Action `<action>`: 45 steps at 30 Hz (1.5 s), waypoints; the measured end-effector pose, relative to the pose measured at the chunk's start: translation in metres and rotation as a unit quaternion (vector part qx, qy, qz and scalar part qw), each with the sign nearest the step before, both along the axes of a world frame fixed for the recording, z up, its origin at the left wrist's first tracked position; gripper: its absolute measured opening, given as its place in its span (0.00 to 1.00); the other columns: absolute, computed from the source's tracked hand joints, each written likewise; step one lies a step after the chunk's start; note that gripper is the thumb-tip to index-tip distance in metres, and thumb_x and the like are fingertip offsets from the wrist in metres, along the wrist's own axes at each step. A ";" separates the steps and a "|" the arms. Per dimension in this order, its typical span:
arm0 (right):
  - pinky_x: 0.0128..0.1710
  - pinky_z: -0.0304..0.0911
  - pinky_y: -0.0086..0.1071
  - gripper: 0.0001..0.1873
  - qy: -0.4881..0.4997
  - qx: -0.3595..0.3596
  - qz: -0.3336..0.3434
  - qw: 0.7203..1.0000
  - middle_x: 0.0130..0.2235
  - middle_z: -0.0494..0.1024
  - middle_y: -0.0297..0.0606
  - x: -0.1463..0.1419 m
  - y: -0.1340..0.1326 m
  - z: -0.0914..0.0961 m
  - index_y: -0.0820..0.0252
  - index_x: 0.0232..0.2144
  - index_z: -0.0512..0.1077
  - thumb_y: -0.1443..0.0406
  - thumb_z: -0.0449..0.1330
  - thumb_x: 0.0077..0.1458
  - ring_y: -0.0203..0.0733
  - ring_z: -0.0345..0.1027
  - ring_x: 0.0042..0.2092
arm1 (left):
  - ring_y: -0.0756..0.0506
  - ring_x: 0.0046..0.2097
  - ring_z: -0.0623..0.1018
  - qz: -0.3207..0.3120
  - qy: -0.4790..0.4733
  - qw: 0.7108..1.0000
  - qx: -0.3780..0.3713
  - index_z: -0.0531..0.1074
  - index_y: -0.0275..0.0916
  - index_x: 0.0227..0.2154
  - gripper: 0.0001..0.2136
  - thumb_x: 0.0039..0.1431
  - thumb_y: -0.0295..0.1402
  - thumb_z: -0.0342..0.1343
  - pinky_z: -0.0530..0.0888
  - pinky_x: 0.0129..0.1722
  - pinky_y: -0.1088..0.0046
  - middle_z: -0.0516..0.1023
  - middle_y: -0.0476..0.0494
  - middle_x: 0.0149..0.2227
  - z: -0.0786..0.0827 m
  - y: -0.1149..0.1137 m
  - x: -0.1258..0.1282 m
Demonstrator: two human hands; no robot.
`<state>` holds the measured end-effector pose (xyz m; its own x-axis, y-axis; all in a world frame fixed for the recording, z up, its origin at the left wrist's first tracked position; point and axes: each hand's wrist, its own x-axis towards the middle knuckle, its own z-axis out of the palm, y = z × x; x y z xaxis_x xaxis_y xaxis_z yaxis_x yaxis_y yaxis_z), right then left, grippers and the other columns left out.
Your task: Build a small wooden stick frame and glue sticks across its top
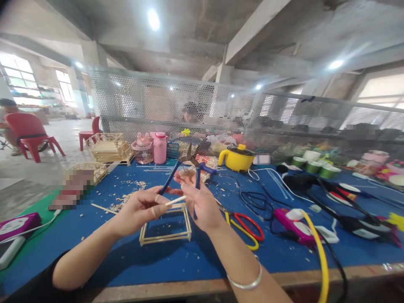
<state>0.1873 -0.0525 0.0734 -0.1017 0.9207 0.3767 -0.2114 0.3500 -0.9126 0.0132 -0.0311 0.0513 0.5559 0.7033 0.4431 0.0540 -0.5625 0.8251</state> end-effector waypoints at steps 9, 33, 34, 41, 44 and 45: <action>0.48 0.67 0.47 0.32 -0.152 0.049 0.017 0.987 0.46 0.74 0.43 0.020 0.015 0.010 0.54 0.55 0.59 0.66 0.50 0.43 0.47 0.70 0.48 | 0.51 0.26 0.69 0.061 -0.075 0.988 -0.116 0.79 0.37 0.32 0.14 0.55 0.42 0.57 0.66 0.27 0.74 0.76 0.44 0.28 -0.006 0.003 0.003; 0.60 0.53 0.48 0.40 -0.655 0.085 -0.142 0.737 0.59 0.65 0.49 0.028 -0.001 -0.019 0.64 0.62 0.56 0.77 0.47 0.45 0.51 0.56 0.61 | 0.56 0.19 0.57 0.173 -0.081 0.968 -0.165 0.76 0.34 0.26 0.13 0.51 0.41 0.57 0.55 0.20 0.78 0.73 0.51 0.20 -0.009 0.012 0.011; 0.60 0.54 0.49 0.40 -0.662 0.088 -0.148 0.729 0.58 0.65 0.50 0.028 -0.002 -0.019 0.64 0.63 0.56 0.77 0.47 0.45 0.51 0.56 0.61 | 0.56 0.19 0.57 0.174 -0.077 0.968 -0.165 0.76 0.34 0.26 0.13 0.51 0.41 0.57 0.55 0.20 0.78 0.72 0.51 0.20 -0.010 0.013 0.011; 0.57 0.57 0.49 0.41 -0.673 0.113 -0.177 0.709 0.54 0.69 0.49 0.031 -0.002 -0.026 0.63 0.62 0.57 0.77 0.48 0.43 0.53 0.61 0.57 | 0.56 0.18 0.59 0.137 -0.109 0.960 -0.218 0.69 0.33 0.49 0.24 0.51 0.40 0.58 0.56 0.19 0.79 0.76 0.49 0.24 -0.015 0.015 0.013; 0.58 0.56 0.48 0.41 -0.655 0.118 -0.171 0.726 0.54 0.70 0.49 0.034 0.000 -0.027 0.62 0.61 0.58 0.77 0.48 0.41 0.52 0.61 0.57 | 0.56 0.19 0.61 0.127 -0.110 0.963 -0.211 0.66 0.33 0.51 0.26 0.51 0.40 0.59 0.58 0.19 0.79 0.77 0.48 0.25 -0.015 0.015 0.012; 0.58 0.55 0.47 0.40 -0.646 0.115 -0.165 0.736 0.54 0.69 0.48 0.034 0.000 -0.026 0.62 0.61 0.59 0.78 0.48 0.41 0.51 0.60 0.58 | 0.56 0.19 0.61 0.126 -0.102 0.966 -0.203 0.70 0.33 0.45 0.20 0.51 0.40 0.58 0.59 0.20 0.79 0.77 0.47 0.25 -0.015 0.015 0.012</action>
